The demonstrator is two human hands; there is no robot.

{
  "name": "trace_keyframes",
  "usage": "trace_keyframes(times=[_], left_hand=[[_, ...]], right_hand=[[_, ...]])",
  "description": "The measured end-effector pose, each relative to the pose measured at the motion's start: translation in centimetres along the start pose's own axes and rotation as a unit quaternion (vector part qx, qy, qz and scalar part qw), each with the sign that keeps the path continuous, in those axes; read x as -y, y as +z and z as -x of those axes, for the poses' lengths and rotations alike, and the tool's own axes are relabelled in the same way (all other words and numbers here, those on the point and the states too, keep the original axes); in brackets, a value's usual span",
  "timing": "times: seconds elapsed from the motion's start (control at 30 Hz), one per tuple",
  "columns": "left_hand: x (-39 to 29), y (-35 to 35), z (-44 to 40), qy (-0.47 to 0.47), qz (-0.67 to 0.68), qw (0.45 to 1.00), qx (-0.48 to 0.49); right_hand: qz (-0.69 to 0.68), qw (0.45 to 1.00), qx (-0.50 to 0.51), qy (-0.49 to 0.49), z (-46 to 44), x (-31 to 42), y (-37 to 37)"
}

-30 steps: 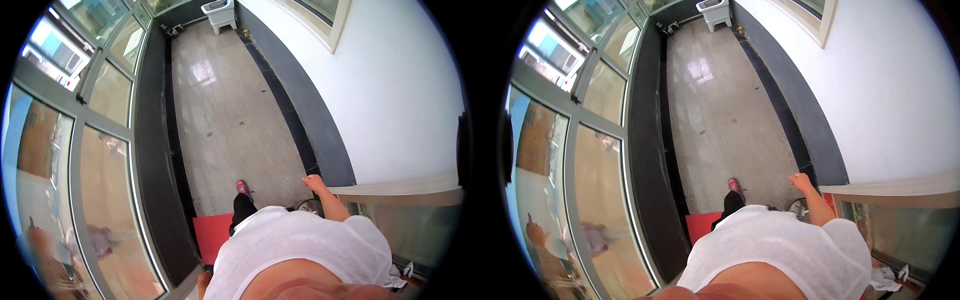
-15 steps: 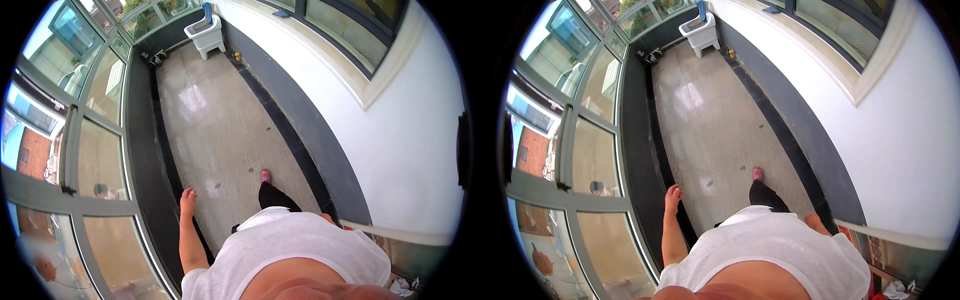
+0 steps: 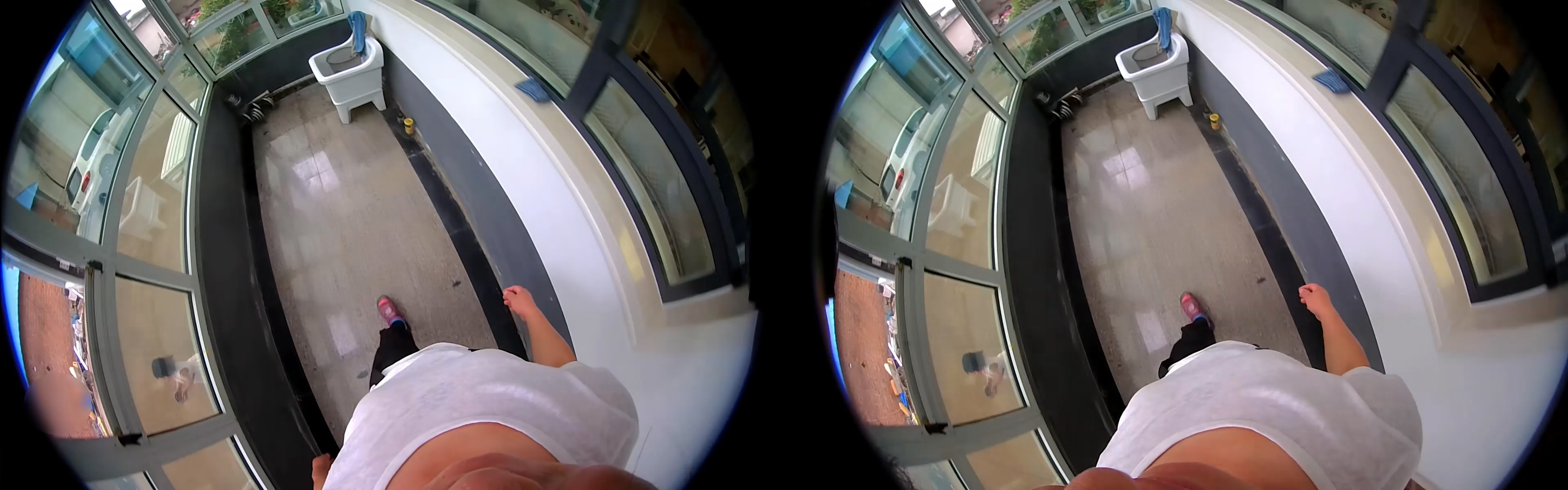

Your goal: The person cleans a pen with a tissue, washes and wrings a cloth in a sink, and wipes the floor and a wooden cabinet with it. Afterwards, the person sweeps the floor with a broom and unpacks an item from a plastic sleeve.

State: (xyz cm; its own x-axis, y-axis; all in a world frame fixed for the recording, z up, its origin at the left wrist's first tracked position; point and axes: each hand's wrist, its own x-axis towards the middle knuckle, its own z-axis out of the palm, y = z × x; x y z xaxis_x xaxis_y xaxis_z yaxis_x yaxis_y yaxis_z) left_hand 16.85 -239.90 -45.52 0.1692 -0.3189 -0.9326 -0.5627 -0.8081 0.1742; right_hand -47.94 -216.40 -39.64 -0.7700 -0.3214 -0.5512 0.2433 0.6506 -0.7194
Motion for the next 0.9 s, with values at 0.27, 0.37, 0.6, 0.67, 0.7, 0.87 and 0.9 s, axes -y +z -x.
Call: trace_keyframes(times=[0.27, 0.37, 0.6, 0.67, 0.7, 0.87, 0.9], left_hand=[[-33.9, 1.1, -6.4, 0.159, 0.030, 0.986, -0.031], [-55.8, 9.2, -2.0, 0.369, -0.004, 0.929, -0.004], [-79.2, 23.7, 5.5, 0.503, -0.071, 0.836, 0.207], [-78.9, 22.9, 2.3, 0.409, -0.083, 0.900, 0.124], [-77.6, 21.0, -0.4, 0.365, -0.141, 0.914, 0.104], [-69.0, 13.4, -7.0, 0.169, 0.024, 0.982, 0.078], [-68.5, 12.6, -7.6, 0.125, 0.018, 0.991, 0.054]], right_hand=[[0.156, 0.985, 0.045, 0.054, -6.2, 4.9, 5.7], [0.433, 0.888, 0.103, -0.117, -12.3, 0.6, 7.3], [0.234, 0.971, 0.055, 0.003, -25.6, 15.0, 7.6], [0.192, 0.977, 0.083, 0.048, -31.1, 21.1, 7.1], [0.182, 0.975, 0.092, 0.088, -31.6, 22.9, 8.1], [0.106, 0.993, 0.043, -0.005, -44.5, 38.7, 8.9], [0.065, 0.997, 0.049, -0.003, -48.4, 41.9, 9.5]])
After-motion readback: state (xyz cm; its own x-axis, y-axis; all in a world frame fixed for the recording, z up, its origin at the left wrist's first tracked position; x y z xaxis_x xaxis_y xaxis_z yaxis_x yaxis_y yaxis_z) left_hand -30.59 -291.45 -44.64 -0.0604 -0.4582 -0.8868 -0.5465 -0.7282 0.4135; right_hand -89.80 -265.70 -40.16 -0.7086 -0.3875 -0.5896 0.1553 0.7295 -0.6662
